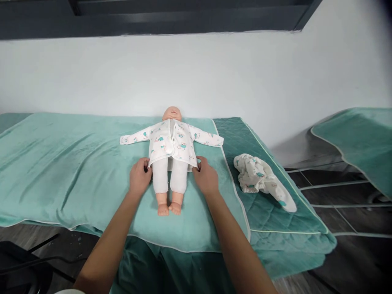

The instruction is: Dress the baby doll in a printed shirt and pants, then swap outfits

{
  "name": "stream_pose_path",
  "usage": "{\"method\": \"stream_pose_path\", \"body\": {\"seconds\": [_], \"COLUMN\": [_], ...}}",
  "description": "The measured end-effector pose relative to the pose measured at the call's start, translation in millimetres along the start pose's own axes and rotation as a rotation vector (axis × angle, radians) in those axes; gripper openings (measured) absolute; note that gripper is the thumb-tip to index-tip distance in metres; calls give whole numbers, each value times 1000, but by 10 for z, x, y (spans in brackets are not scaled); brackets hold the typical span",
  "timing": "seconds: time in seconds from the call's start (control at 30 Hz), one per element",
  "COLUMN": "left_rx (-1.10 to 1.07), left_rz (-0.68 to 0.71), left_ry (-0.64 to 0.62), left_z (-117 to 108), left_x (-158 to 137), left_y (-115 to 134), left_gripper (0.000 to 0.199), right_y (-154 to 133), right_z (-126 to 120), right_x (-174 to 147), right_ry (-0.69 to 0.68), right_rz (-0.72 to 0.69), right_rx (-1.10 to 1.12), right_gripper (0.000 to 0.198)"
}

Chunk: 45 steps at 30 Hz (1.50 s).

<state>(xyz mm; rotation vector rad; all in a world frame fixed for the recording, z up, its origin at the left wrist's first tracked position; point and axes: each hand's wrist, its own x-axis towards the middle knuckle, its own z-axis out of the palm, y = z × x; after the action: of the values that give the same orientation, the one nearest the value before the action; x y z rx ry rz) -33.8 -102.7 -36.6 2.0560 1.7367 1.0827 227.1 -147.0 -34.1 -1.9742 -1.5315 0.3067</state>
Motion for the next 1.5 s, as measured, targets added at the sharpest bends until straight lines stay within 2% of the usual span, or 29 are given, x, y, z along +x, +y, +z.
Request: {"method": "stream_pose_path", "body": {"seconds": [0.27,0.5,0.7,0.8,0.93,1.03,1.13,1.27,1.33,1.4,1.47,1.5], "left_rx": [-27,-55,-114,-143,-182,-205,-237,-322,-365,-335,-233,-176], "left_rz": [4,31,54,63,116,167,222,307,392,496,556,563], "left_ry": [39,59,42,36,58,82,86,-32,-122,-195,-222,-218], "left_z": [11,13,50,42,-5,-89,-232,-395,-397,-345,-270,-236], "left_x": [25,36,54,53,23,-86,-346,-848,-1053,-1174,-1206,-1196], "left_y": [-10,-37,-77,-73,-34,31,128,220,234,243,264,280], "left_gripper": [21,17,24,28,32,32,25,23,29,42,50,47], "right_y": [19,92,84,75,147,299,511,794,909,999,1062,1081], "right_z": [30,74,33,12,-25,-120,-311,-656,-825,-976,-1107,-1166], "right_x": [31,63,66,41,-44,-175,-382,-701,-797,-806,-734,-678], "right_ry": [69,179,149,116,97,163,254,306,316,327,330,317], "right_rz": [41,-30,-59,-124,-276,-331,-305,-303,-320,-311,-294,-295], "right_rx": [-12,94,174,235,294,173,43,-85,-253,-422,-552,-601], "right_gripper": [42,40,34,39,48,46,39,43,51,53,48,43]}}
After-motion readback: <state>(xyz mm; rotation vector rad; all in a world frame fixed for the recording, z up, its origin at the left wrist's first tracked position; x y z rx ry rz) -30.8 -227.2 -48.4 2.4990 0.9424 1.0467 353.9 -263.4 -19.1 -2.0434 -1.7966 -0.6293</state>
